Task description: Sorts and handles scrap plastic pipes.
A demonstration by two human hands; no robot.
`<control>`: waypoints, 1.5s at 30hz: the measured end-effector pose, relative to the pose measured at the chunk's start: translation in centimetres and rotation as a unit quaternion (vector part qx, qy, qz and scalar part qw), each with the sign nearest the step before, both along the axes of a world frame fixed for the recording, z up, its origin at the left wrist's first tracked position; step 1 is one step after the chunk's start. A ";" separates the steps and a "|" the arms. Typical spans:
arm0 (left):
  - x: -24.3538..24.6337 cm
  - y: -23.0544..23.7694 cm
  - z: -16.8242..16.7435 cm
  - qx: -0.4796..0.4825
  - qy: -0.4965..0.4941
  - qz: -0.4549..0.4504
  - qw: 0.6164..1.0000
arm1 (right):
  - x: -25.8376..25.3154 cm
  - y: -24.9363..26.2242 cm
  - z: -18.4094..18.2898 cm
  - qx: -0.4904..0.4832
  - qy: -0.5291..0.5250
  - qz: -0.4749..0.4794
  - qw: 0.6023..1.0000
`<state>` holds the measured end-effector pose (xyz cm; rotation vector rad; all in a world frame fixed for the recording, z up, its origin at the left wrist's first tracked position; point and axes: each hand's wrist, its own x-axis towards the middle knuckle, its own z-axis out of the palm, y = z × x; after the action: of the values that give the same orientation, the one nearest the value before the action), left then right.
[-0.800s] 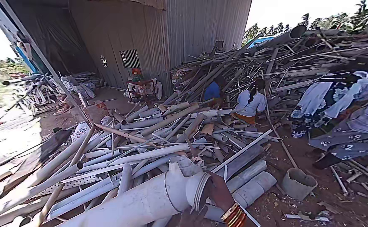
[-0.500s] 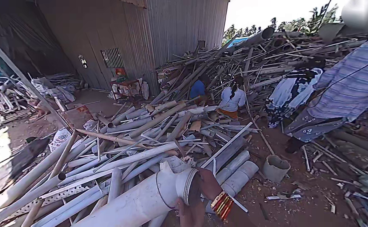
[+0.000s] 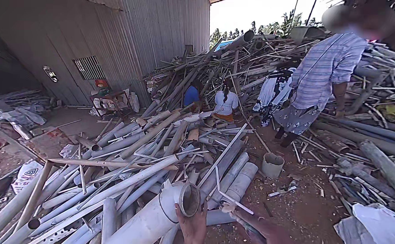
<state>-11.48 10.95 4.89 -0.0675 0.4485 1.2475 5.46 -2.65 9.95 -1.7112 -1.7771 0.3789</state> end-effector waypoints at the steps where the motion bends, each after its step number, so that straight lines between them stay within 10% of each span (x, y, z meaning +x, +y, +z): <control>1: 0.4 0.1 -0.3 -0.016 0.010 -0.005 1.000 | 0.0 -0.9 0.5 -0.020 -0.061 -0.001 0.998; 8: 2.1 -0.7 -3.7 -0.118 0.050 -0.070 0.989 | -2.8 0.5 5.5 -0.199 -0.355 0.012 0.913; 15: 2.9 -1.9 -5.1 -0.182 0.058 -0.097 0.977 | -3.9 1.4 5.8 -0.391 -0.363 0.018 0.845; 22: 3.1 -2.4 -6.1 -0.158 0.065 -0.115 0.978 | -5.5 1.1 3.8 -0.279 -0.400 0.019 0.873; 28: 3.1 -2.9 -6.3 -0.198 0.054 -0.127 0.970 | -6.6 3.1 5.3 -0.513 -0.350 0.014 0.784; 39: 3.4 -3.3 -6.8 -0.228 0.055 -0.132 0.963 | -4.7 2.6 4.4 -0.432 -0.368 -0.012 0.823; 45: 3.4 -3.7 -7.0 -0.228 0.057 -0.139 0.962 | -4.1 3.5 4.9 -0.540 -0.317 0.031 0.779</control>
<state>-8.03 7.22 -2.14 -0.3157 0.8124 0.8545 1.37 0.90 14.82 -2.8191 -2.2841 1.1249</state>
